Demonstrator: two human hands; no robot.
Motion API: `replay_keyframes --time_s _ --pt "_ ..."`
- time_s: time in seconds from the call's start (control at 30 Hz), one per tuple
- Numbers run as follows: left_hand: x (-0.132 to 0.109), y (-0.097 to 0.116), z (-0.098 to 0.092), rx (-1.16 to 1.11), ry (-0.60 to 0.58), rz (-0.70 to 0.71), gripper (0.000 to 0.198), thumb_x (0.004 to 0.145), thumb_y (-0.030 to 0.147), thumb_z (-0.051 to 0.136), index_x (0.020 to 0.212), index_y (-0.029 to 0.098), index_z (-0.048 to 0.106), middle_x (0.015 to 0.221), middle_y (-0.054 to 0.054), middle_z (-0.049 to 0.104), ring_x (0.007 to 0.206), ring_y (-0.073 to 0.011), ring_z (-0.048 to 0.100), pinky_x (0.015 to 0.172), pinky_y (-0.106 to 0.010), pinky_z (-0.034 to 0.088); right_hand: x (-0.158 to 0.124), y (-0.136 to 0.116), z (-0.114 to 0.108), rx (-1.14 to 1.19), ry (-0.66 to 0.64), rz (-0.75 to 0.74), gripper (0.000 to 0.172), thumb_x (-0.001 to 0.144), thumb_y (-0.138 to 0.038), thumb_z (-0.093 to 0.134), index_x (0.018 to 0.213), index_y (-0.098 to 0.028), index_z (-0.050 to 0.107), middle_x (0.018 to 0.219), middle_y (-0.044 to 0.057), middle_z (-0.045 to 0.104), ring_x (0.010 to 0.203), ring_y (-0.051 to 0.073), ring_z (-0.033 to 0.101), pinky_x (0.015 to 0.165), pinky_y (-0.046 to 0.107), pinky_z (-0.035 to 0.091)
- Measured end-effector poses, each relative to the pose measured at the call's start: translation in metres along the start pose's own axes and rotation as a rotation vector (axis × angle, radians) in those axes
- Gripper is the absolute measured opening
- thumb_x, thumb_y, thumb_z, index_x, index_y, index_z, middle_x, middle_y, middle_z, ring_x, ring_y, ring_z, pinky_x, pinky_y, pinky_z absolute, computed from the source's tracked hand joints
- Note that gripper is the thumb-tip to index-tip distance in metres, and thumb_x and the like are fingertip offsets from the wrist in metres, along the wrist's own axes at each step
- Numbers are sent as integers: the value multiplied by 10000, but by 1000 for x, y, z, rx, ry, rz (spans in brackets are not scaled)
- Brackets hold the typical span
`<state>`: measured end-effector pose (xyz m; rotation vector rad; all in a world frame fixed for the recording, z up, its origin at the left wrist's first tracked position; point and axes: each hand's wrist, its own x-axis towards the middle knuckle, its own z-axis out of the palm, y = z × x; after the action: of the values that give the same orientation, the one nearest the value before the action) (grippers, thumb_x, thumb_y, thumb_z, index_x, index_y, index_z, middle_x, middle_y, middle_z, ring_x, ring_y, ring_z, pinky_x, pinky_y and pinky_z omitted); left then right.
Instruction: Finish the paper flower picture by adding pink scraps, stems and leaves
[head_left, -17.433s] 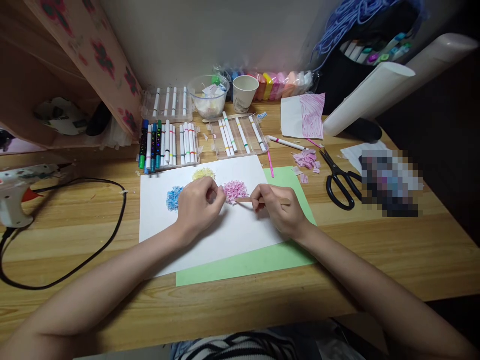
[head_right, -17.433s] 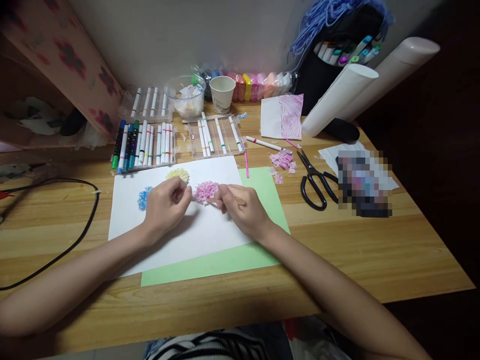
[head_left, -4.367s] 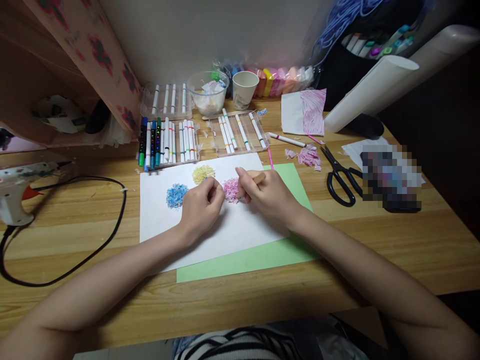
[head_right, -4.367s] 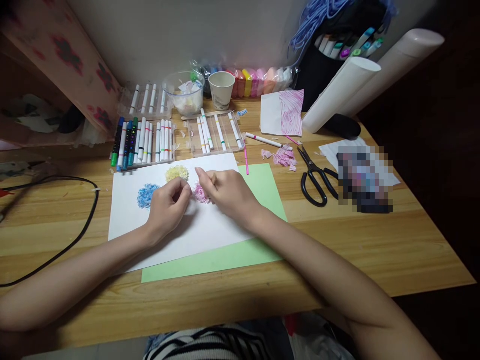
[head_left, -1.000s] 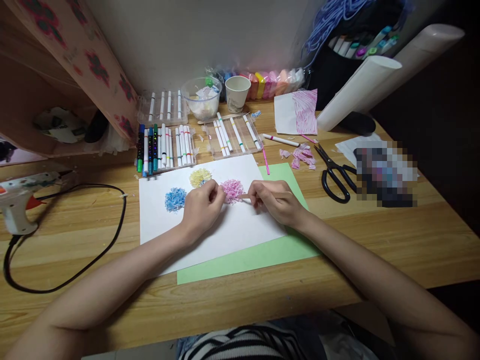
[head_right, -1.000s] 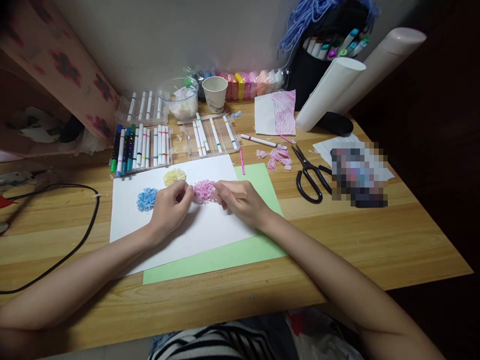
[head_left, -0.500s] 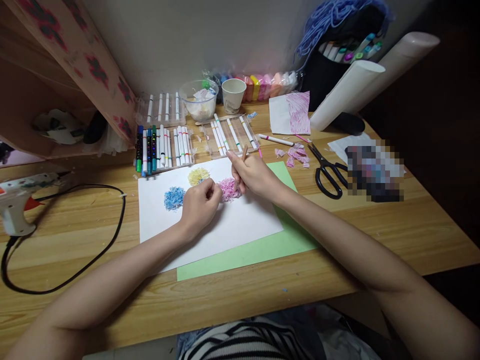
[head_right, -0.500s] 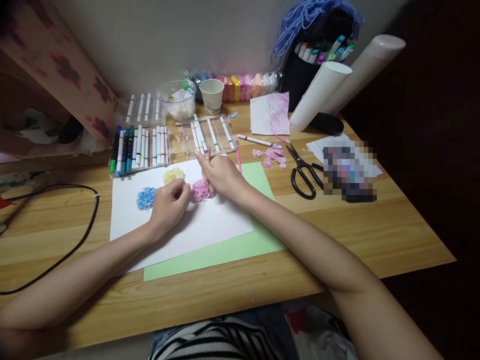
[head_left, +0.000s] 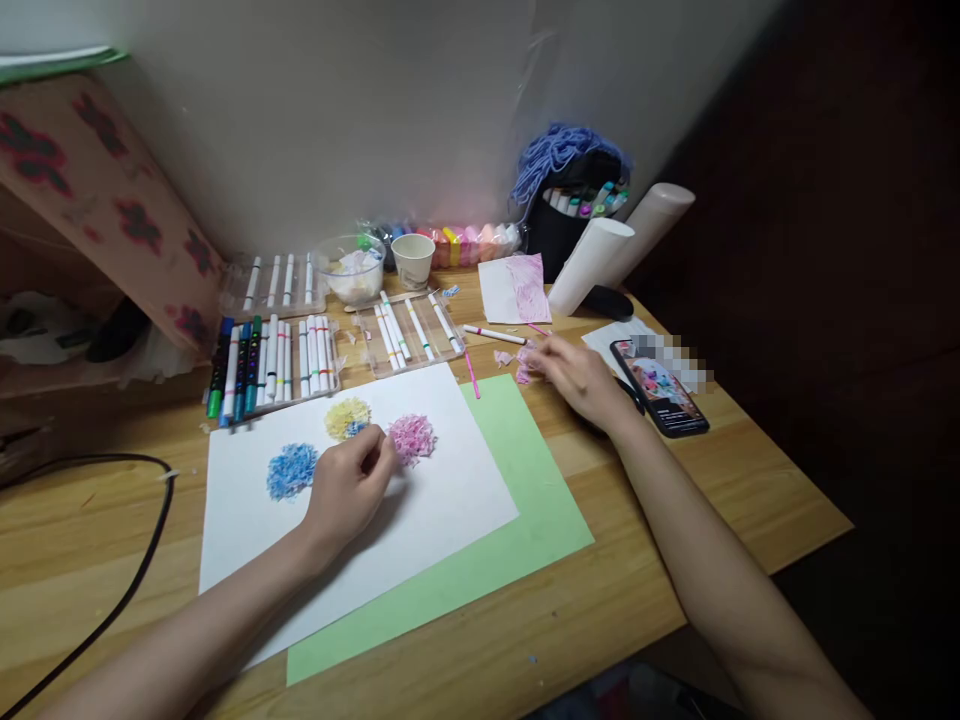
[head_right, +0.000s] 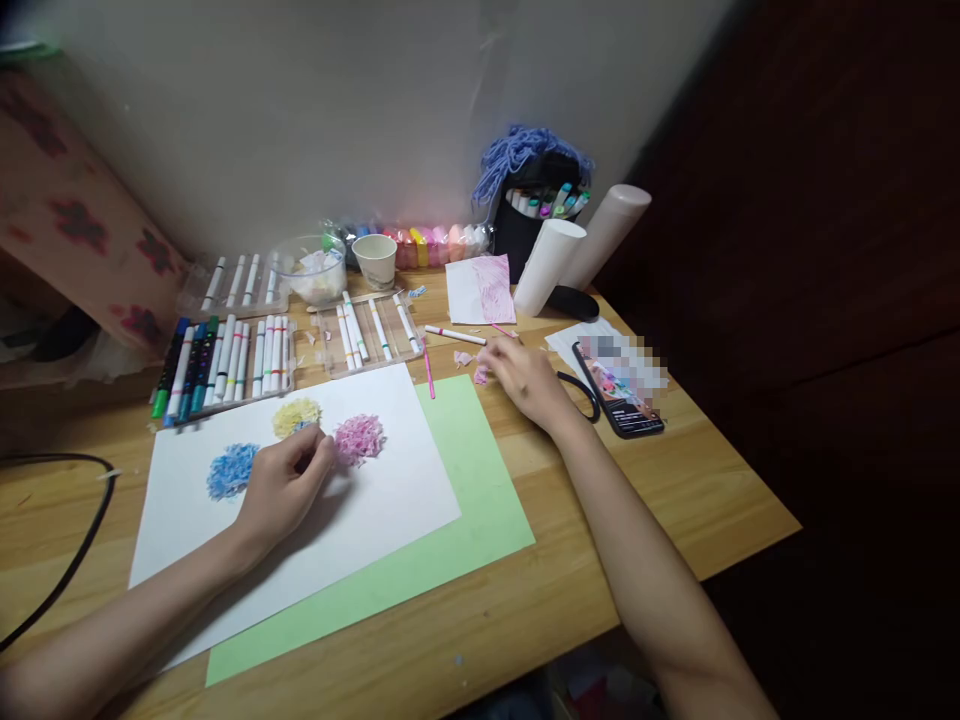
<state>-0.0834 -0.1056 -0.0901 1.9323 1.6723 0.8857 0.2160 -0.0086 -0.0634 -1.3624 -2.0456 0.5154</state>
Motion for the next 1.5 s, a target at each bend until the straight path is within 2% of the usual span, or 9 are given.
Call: replay_keyframes --time_s 0.1,0.23,0.43,0.57,0.73,0.9,1.2,1.33,1.5 --pt "0 -1 0 3 -11 5 325 877 283 409 579 190 319 492 65 315 463 -83 330 497 -220 263 -2 11 3 -122 -143 -118 100 837 -207 573 742 -193 545 736 34 628 672 182 581 638 285 423" --pt "1 0 0 0 -17 -1 339 881 289 408 575 192 303 492 64 302 465 -83 324 492 -218 262 -2 15 7 -161 -148 -178 122 813 -103 525 729 -191 520 799 58 629 745 195 589 672 290 426" --pt "2 0 1 -12 -7 26 339 884 277 417 576 192 303 490 64 305 460 -81 322 486 -218 263 -2 11 10 -96 64 -134 133 735 -94 601 697 -198 527 749 30 648 710 191 603 674 298 443" --pt "0 0 0 -11 0 55 339 888 259 420 568 189 332 487 61 327 455 -80 334 484 -218 271 -5 -7 12 155 174 20 162 697 -157 677 680 -200 522 795 35 672 753 196 636 707 320 479" --pt "-2 4 -2 -25 -77 184 227 901 258 446 732 172 571 549 41 513 490 -81 440 522 -211 323 -17 -46 29 722 -76 224 246 705 -255 713 693 -195 475 778 33 665 799 199 670 718 326 503" --pt "-6 10 -1 -6 -128 307 213 875 302 527 1017 162 604 549 47 534 496 -87 461 524 -205 333 -39 -81 54 797 -354 188 202 739 -239 696 724 -189 501 808 32 649 783 173 643 733 313 488" --pt "-10 14 2 35 -194 214 176 859 295 529 769 179 625 520 43 528 483 -79 448 512 -202 315 -55 -92 71 600 -323 122 144 786 -216 634 736 -197 501 783 9 635 743 156 613 694 268 460" --pt "-11 14 1 59 -204 200 206 851 308 527 719 177 613 507 43 524 475 -78 445 510 -203 310 -55 -91 67 523 -306 104 163 840 -328 588 767 -196 528 752 6 616 690 149 582 642 255 435" --pt "-10 15 2 100 -172 110 229 842 338 528 695 176 596 532 33 548 484 -85 460 506 -208 301 -56 -86 59 686 -259 65 374 962 -435 313 863 -190 577 691 12 561 646 147 537 623 270 416"
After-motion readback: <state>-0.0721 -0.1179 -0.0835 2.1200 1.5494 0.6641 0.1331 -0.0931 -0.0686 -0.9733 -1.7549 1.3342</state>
